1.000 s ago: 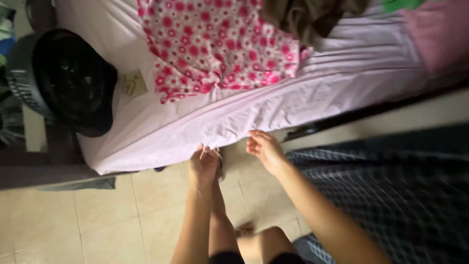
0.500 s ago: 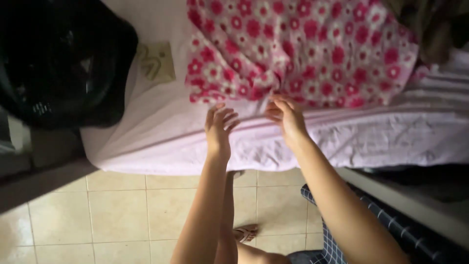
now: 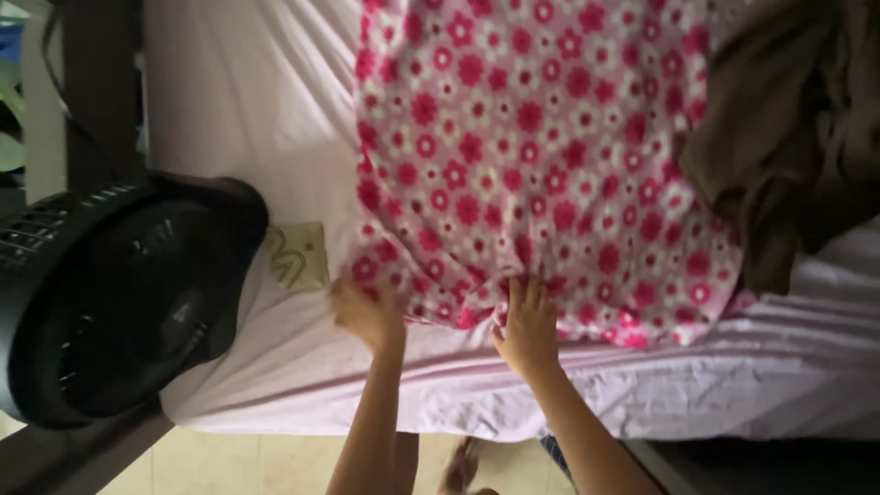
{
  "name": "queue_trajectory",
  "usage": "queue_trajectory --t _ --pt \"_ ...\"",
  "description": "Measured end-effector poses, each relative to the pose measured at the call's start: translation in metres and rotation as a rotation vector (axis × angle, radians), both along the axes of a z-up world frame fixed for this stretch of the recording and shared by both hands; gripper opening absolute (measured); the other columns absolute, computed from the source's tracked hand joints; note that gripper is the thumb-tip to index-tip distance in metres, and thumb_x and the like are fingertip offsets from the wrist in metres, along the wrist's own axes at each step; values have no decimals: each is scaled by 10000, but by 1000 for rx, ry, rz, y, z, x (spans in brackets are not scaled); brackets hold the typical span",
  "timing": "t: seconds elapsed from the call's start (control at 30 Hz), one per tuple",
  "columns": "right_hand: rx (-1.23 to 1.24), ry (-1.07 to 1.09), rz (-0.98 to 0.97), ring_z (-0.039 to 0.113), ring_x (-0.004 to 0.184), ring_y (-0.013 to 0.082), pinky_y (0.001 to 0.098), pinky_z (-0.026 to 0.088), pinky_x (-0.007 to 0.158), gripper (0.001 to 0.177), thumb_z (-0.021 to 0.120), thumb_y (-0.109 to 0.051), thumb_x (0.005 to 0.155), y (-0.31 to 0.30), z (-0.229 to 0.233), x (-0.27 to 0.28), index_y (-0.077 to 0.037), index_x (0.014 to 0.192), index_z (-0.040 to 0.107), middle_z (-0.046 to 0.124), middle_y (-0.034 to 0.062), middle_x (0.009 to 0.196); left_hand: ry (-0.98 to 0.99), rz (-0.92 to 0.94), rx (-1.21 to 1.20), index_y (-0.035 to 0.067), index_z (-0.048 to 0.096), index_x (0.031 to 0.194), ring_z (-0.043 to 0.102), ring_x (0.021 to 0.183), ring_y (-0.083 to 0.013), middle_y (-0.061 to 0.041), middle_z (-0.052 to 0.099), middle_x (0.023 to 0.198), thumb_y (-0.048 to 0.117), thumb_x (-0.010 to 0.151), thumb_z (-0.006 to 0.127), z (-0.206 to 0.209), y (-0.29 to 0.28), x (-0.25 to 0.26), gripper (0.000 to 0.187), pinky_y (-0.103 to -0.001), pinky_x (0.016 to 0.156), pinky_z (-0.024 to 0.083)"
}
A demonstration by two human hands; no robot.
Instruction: Folding a pink floral blanket and a brown blanket on a bunk bed.
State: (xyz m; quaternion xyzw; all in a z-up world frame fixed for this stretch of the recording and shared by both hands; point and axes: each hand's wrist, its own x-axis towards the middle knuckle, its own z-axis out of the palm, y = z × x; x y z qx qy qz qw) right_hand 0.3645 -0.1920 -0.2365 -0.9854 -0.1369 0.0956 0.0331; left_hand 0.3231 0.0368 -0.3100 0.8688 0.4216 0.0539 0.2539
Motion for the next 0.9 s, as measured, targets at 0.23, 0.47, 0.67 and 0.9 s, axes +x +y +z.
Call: queue_trajectory --t 0.23,0.47,0.67,0.9 --pt "20 334 101 479 1257 441 536 441 1082 826 839 -366 698 -17 -10 42 -3 1322 437 490 241 1321 -130 441 132 32 374 1551 443 1321 -471 -313 369 1519 404 980 672 -10 79 21 744 -617 1047 390" --pt "-186 787 195 716 1067 337 452 547 934 331 698 -359 922 23 0 86 -64 1066 738 746 164 1091 -106 322 31 16 537 1320 429 1241 -530 -318 474 1355 337 759 864 -10 108 22 724 -604 1026 386" --pt "488 367 308 684 1083 327 430 541 909 383 719 -180 913 98 34 54 -63 1259 604 697 169 1171 -341 169 -158 46 641 1059 595 984 -346 -165 588 1097 2 803 733 57 63 2 276 -445 839 505" --pt "944 652 -64 686 985 163 309 572 812 595 698 -170 907 149 18 48 -91 1451 472 671 119 1193 -519 171 -291 39 656 984 625 883 -277 -107 604 1000 -110 738 730 107 30 -9 297 -365 720 509"
